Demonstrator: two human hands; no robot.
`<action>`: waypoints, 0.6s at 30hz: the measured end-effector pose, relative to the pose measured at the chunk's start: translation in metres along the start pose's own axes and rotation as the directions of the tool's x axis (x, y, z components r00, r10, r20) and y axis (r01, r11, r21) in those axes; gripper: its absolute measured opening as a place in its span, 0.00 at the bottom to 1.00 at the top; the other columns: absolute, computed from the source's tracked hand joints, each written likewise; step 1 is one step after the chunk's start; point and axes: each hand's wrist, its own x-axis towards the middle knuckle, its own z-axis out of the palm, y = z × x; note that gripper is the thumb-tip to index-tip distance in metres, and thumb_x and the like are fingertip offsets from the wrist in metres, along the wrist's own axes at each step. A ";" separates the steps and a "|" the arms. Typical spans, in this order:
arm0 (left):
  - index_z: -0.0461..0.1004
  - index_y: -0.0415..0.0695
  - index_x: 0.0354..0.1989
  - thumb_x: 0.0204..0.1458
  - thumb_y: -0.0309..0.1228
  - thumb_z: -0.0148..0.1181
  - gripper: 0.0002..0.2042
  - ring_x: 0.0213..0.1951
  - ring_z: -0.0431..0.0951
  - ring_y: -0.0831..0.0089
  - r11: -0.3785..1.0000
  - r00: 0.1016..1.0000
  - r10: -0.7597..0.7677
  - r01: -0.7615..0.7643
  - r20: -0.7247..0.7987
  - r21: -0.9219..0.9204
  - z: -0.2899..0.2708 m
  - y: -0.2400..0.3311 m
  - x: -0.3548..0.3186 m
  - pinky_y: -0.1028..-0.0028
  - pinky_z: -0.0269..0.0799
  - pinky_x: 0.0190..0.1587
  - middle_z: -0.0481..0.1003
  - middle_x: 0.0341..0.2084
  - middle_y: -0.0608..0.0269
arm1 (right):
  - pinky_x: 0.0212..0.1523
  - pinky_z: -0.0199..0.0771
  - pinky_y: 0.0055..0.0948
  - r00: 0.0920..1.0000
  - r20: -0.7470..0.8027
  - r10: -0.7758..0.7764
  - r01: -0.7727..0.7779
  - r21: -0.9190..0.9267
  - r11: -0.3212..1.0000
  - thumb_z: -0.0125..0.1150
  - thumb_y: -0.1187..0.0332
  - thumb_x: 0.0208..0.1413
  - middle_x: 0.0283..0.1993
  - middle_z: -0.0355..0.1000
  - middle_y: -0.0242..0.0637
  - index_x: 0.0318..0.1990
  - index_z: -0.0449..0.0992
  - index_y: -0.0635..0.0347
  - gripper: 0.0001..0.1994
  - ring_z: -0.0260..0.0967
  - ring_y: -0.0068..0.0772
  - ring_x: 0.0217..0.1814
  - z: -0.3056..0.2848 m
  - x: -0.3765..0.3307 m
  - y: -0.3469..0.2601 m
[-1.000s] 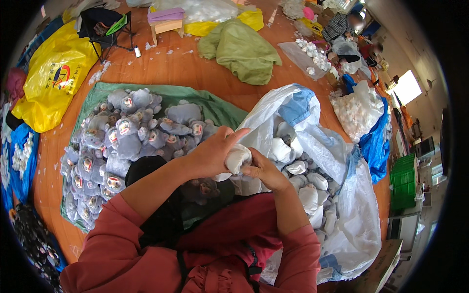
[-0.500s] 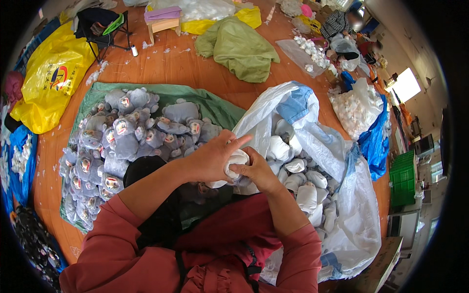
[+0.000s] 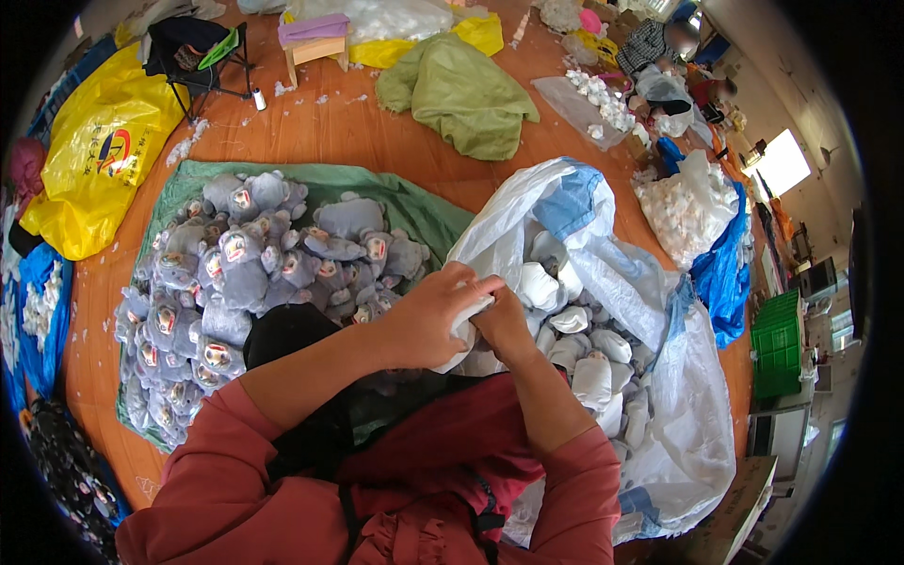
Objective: The person sits on the floor and repeatedly stuffs white filling into gray plush toy bodies, then places the finished toys into a pile.
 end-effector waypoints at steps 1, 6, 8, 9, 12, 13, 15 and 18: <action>0.56 0.50 0.70 0.37 0.26 0.73 0.46 0.57 0.66 0.47 0.997 1.000 0.031 -0.031 -0.004 0.074 0.003 0.000 -0.001 0.59 0.64 0.60 0.61 0.55 0.47 | 0.40 0.75 0.28 0.999 -0.001 0.042 -0.042 0.037 0.998 0.66 0.76 0.46 0.38 0.76 0.35 0.44 0.75 0.61 0.14 0.73 0.26 0.39 -0.001 0.001 0.002; 0.53 0.42 0.69 0.36 0.34 0.78 0.50 0.58 0.66 0.44 0.993 0.994 0.056 -0.046 -0.093 0.108 0.007 0.000 0.003 0.57 0.66 0.59 0.64 0.55 0.43 | 0.39 0.74 0.28 0.995 -0.097 -0.002 0.001 -0.009 1.000 0.65 0.79 0.46 0.38 0.74 0.35 0.41 0.74 0.61 0.13 0.72 0.26 0.39 -0.004 0.000 -0.003; 0.52 0.40 0.69 0.36 0.37 0.79 0.51 0.58 0.66 0.44 0.996 0.997 -0.017 0.023 -0.071 0.086 0.005 -0.003 0.005 0.57 0.66 0.59 0.65 0.54 0.43 | 0.38 0.74 0.27 0.989 -0.147 0.004 -0.009 -0.032 0.999 0.64 0.80 0.46 0.37 0.73 0.34 0.38 0.73 0.61 0.12 0.71 0.24 0.38 -0.007 0.006 0.008; 0.52 0.40 0.69 0.36 0.38 0.79 0.51 0.59 0.67 0.45 0.996 0.997 -0.066 0.068 -0.042 0.064 0.004 -0.006 0.005 0.57 0.66 0.59 0.65 0.55 0.43 | 0.38 0.74 0.27 0.981 -0.189 -0.042 0.035 -0.040 0.999 0.64 0.81 0.46 0.36 0.72 0.34 0.37 0.72 0.61 0.11 0.70 0.24 0.37 -0.007 0.007 0.012; 0.54 0.40 0.68 0.35 0.39 0.79 0.51 0.57 0.68 0.47 0.992 0.991 -0.127 0.126 0.040 0.026 -0.005 -0.010 0.005 0.59 0.66 0.58 0.66 0.53 0.45 | 0.37 0.73 0.25 0.954 -0.264 -0.141 0.148 0.006 0.989 0.62 0.84 0.45 0.34 0.71 0.32 0.35 0.70 0.61 0.11 0.68 0.22 0.36 -0.006 0.007 0.018; 0.55 0.40 0.68 0.35 0.40 0.79 0.50 0.56 0.69 0.48 0.991 0.989 -0.133 0.132 0.066 0.018 -0.008 -0.010 0.006 0.59 0.67 0.57 0.66 0.53 0.46 | 0.37 0.73 0.25 0.954 -0.260 -0.151 0.175 0.072 0.982 0.62 0.84 0.45 0.34 0.70 0.32 0.36 0.70 0.61 0.12 0.68 0.22 0.35 -0.009 0.007 0.019; 0.57 0.41 0.67 0.35 0.41 0.79 0.49 0.54 0.70 0.51 0.996 0.998 -0.037 0.041 0.054 -0.075 -0.016 -0.011 0.007 0.61 0.67 0.56 0.67 0.51 0.48 | 0.37 0.74 0.25 0.966 -0.228 -0.124 0.184 0.265 0.947 0.58 0.88 0.45 0.35 0.71 0.32 0.38 0.69 0.61 0.14 0.69 0.22 0.36 -0.010 0.004 0.013; 0.63 0.43 0.64 0.36 0.40 0.79 0.44 0.50 0.70 0.55 0.993 0.999 0.041 -0.041 -0.001 -0.114 -0.019 -0.003 0.006 0.63 0.67 0.53 0.68 0.47 0.53 | 0.38 0.76 0.26 0.972 -0.165 -0.167 0.222 0.414 0.883 0.54 0.90 0.44 0.36 0.71 0.32 0.39 0.69 0.60 0.16 0.70 0.24 0.36 -0.012 0.002 0.009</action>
